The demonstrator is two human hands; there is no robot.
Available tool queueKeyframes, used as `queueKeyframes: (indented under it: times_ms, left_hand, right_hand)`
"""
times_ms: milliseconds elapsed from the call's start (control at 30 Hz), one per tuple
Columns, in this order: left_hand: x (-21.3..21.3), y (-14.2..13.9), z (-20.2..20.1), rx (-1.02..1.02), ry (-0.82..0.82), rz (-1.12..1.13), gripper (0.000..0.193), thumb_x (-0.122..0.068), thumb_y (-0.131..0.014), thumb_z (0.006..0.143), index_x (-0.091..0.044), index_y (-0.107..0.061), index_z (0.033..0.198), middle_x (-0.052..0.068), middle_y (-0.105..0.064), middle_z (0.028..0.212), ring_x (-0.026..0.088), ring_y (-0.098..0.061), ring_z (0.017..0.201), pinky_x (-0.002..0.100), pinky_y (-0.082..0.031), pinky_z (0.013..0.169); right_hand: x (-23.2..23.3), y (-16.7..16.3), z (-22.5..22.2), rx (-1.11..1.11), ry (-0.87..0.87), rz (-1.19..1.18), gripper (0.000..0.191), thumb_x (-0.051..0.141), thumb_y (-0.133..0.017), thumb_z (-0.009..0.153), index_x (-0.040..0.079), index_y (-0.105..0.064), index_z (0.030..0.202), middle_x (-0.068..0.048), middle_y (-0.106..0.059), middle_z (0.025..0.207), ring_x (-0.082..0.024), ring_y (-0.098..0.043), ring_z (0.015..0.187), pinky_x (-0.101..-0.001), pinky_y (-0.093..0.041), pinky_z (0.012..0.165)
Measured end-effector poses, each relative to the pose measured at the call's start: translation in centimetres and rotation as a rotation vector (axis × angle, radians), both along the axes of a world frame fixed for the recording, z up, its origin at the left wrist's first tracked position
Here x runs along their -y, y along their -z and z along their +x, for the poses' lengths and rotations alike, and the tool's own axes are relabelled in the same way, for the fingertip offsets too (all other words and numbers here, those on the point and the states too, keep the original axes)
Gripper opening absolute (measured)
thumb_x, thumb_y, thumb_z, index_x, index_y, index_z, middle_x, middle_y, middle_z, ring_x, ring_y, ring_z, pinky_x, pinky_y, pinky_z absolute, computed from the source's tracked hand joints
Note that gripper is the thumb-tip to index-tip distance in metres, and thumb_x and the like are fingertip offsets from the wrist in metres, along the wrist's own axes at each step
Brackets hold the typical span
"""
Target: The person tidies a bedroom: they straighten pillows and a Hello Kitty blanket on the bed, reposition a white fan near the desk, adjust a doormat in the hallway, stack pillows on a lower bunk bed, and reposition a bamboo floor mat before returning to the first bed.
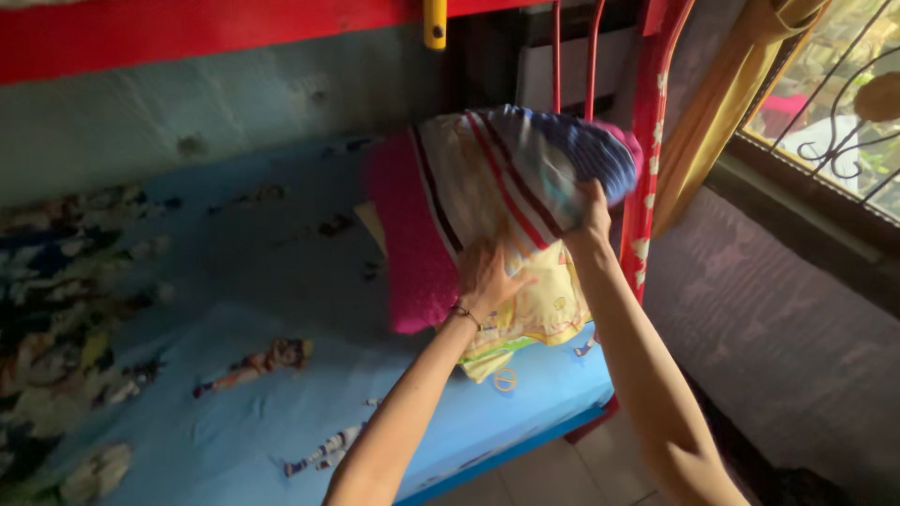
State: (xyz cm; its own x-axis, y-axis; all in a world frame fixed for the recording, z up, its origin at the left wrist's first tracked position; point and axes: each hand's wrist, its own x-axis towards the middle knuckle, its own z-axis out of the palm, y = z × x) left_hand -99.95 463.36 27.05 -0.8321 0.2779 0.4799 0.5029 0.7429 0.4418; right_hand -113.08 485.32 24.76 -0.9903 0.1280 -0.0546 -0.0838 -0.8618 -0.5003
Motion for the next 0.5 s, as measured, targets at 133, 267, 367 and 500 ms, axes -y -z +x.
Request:
queueKeyframes:
  times_ms: [133,267,367,500]
  left_hand:
    - [2.9,-3.3,-2.4,-0.392,0.026,0.337,0.108,-0.055,-0.096,0.065,-0.003,-0.042,0.142,0.027,-0.063,0.121,0.045,-0.062,0.112,0.052,-0.052,0.096]
    - [6.7,-4.6,-6.5,-0.149,-0.037,0.748,0.098,-0.046,-0.087,0.068,0.002,-0.046,0.143,0.028,-0.064,0.122,0.04,-0.066,0.109,0.045,-0.053,0.092]
    - [10.4,-3.5,-9.7,0.163,-0.165,1.031,0.064,-0.039,-0.079,0.078,-0.003,-0.065,0.129,0.016,-0.075,0.113,0.028,-0.072,0.099,0.038,-0.056,0.086]
    - [15.3,0.4,-11.9,0.304,-0.272,1.633,0.045,-0.033,-0.073,0.085,-0.006,-0.068,0.122,0.007,-0.07,0.118,0.02,-0.067,0.101,0.037,-0.055,0.089]
  right_hand:
    - [7.8,-4.5,-2.8,0.053,0.277,0.364,0.044,0.021,-0.073,0.075,-0.003,-0.07,0.112,-0.014,-0.07,0.099,-0.03,-0.071,0.088,-0.0468,-0.061,0.083]
    - [17.0,-7.4,-5.1,-0.217,0.518,1.096,0.033,0.019,-0.074,0.076,0.0,-0.076,0.103,-0.011,-0.076,0.084,-0.023,-0.073,0.075,-0.0381,-0.059,0.072]
    - [22.8,-8.6,-6.1,-0.705,0.273,1.252,0.05,0.03,-0.074,0.089,0.002,-0.064,0.129,-0.014,-0.078,0.105,-0.022,-0.079,0.085,-0.0342,-0.062,0.073]
    - [24.9,-6.4,-4.3,-0.823,0.267,1.804,0.069,0.041,-0.08,0.086,0.014,-0.057,0.145,-0.015,-0.069,0.129,-0.033,-0.066,0.112,-0.0504,-0.046,0.095]
